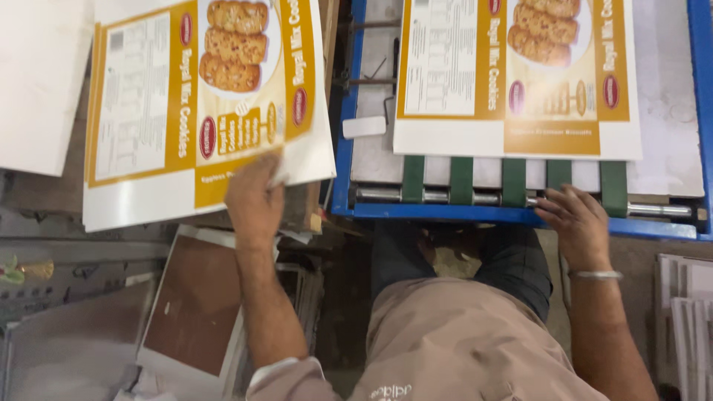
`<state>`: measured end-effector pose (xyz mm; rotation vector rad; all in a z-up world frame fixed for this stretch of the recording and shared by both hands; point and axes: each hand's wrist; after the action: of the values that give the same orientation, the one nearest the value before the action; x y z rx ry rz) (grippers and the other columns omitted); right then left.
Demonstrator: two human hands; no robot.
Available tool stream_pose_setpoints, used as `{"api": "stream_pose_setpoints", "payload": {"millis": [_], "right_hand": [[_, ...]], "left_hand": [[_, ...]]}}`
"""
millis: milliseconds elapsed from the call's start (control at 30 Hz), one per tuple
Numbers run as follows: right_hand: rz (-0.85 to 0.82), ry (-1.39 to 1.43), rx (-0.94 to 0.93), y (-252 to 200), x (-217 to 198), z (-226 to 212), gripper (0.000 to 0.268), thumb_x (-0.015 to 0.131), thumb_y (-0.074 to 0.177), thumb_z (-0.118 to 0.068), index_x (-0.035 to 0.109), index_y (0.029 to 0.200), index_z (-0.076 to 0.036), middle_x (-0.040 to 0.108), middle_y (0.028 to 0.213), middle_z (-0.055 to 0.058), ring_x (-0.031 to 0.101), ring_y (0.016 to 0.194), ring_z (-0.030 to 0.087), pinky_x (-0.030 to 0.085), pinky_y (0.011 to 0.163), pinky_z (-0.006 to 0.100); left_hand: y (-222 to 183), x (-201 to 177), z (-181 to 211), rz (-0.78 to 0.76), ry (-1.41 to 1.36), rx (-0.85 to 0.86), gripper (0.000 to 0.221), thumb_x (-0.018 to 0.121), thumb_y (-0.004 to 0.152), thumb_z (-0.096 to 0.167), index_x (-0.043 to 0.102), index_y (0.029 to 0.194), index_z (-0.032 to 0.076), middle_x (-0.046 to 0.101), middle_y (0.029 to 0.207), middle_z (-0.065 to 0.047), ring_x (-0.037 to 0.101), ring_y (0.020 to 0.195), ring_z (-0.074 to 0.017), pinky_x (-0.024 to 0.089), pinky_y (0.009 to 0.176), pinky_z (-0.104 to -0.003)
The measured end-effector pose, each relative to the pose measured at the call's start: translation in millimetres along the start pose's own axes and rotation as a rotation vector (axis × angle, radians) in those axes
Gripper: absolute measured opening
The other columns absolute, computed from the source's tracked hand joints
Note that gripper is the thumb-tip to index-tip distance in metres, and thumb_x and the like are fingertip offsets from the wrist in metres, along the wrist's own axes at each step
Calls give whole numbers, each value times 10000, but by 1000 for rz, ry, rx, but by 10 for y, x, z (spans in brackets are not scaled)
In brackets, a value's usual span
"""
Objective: The person takes printed cookie packaging sheets one by one from a stack and places them onto a conveyor belt of a machine, alternating between hands to keep the machine fed.
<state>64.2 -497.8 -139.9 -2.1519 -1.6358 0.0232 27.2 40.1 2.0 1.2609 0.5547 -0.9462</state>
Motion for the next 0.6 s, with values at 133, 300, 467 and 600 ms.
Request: {"api": "stream_pose_setpoints", "payload": {"millis": [133, 300, 467, 600], "right_hand": [[-257, -31, 25, -182, 716, -261, 466, 531, 1068, -191, 470, 1452, 67, 630, 1319, 237, 686, 1140, 331, 606, 932, 425], [-853, 138, 64, -478, 1496, -281, 440, 547, 1026, -169, 483, 1407, 42, 628, 1363, 206, 676, 1197, 319, 616, 947, 433], [-396, 261, 104, -199, 1527, -94, 358, 569, 1129, -101, 459, 1450, 12, 550, 1306, 127, 577, 1110, 246, 517, 849, 369], [-145, 292, -139, 304, 859, -101, 478, 510, 1019, 9, 452, 1491, -36, 610, 1425, 116, 658, 1270, 239, 595, 1066, 370]], "left_hand": [[179, -8, 249, 121, -47, -31, 438, 731, 841, 28, 665, 1273, 37, 698, 1285, -140, 645, 1180, -356, 489, 1049, -477], [111, 593, 1476, -234, 44, 201, 475, 681, 883, 145, 605, 1311, -46, 627, 1321, -210, 569, 1274, -361, 402, 1189, -544], [-25, 591, 1939, -264, -184, 321, 702, 773, 774, 437, 610, 1313, 18, 567, 1419, -197, 479, 1382, -365, 289, 1182, -667], [42, 364, 1287, -252, -18, 122, 795, 801, 762, 507, 611, 1350, 7, 537, 1440, -227, 442, 1387, -397, 289, 1175, -632]]}}
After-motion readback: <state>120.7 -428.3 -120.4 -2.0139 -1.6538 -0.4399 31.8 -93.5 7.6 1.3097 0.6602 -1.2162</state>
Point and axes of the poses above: each hand's wrist, its own y-axis towards the middle knuckle, its own x-axis out of the palm, z = x × y
